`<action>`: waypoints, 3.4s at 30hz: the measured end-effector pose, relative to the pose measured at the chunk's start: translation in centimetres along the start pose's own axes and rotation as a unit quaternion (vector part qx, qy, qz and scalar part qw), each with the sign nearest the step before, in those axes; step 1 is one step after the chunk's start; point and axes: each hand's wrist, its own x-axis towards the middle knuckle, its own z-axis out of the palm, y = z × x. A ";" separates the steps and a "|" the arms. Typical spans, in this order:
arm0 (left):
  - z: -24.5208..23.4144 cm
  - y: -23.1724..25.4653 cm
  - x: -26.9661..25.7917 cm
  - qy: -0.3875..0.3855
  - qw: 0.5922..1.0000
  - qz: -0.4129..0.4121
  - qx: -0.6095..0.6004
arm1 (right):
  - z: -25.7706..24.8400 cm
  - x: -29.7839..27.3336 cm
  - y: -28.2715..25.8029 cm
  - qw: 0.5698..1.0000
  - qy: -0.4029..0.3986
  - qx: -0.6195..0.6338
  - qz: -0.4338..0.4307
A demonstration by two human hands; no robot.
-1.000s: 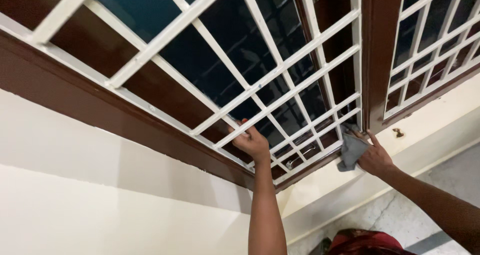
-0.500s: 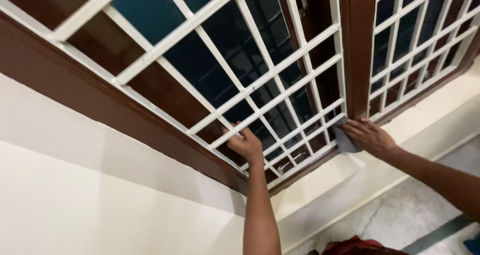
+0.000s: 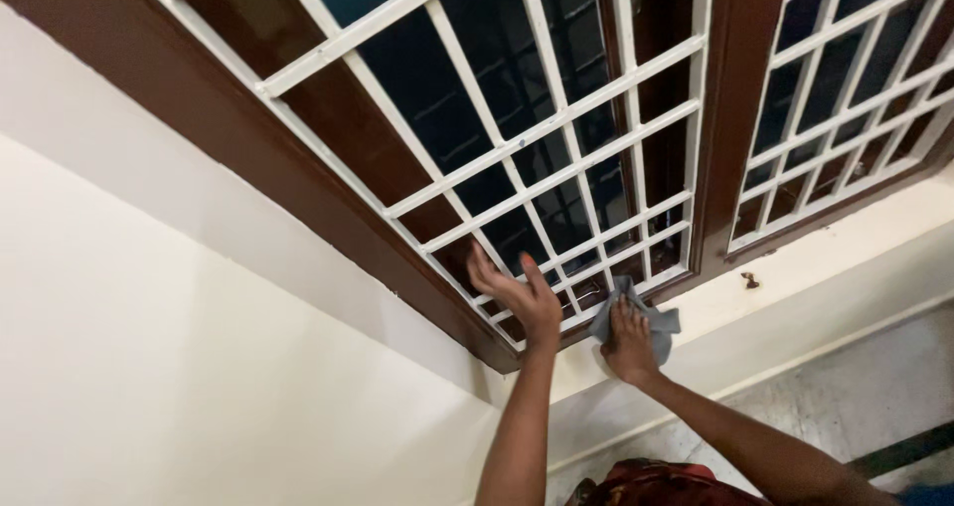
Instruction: The person cleans a window by wiping the window grill bars and window panes with a cloth.
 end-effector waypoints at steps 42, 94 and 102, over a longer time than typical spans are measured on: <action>-7.3 -2.1 -14.0 0.101 0.921 -0.310 -0.213 | -9.5 -2.8 3.2 0.795 -0.131 0.578 0.126; -3.6 -6.0 6.8 0.346 0.888 -0.116 0.281 | -24.0 16.6 11.6 0.726 0.457 -0.181 -0.482; -4.0 -7.1 0.4 0.161 0.909 -0.135 0.361 | -23.1 16.0 12.7 0.752 0.419 -0.198 -0.469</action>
